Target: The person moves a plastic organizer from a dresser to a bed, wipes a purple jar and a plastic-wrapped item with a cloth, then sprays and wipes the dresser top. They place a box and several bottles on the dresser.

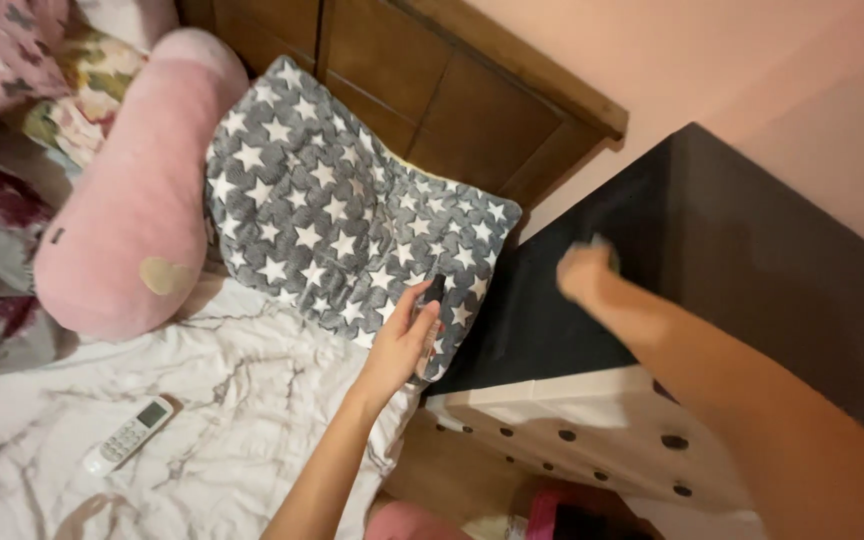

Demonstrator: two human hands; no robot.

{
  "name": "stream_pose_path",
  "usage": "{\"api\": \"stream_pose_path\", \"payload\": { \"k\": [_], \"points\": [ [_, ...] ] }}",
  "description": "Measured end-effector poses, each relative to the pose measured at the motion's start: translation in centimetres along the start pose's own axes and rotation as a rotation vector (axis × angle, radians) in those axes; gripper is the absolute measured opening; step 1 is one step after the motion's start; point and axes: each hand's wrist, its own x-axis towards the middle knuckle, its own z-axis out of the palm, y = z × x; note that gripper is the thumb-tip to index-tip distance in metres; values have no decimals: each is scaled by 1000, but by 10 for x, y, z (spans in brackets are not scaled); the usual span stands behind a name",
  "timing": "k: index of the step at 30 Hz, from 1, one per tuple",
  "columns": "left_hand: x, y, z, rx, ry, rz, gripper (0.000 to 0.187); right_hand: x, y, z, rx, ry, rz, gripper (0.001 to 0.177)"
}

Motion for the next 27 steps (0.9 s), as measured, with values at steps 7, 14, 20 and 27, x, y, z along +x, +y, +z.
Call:
{"api": "stream_pose_path", "payload": {
  "k": [7,14,20,27],
  "points": [
    [-24,36,-5,-74,-21,87,47,-123,-18,-19,85,-68,-391,30],
    [-34,21,1,-76,-50,75,47,-277,64,-122,41,267,-198,26],
    [-59,23,13,-61,-68,17,46,-244,-20,-25,-81,311,-298,24],
    [-89,3,3,-27,-36,-36,43,-188,-198,52,-173,353,-150,44]
  ]
}}
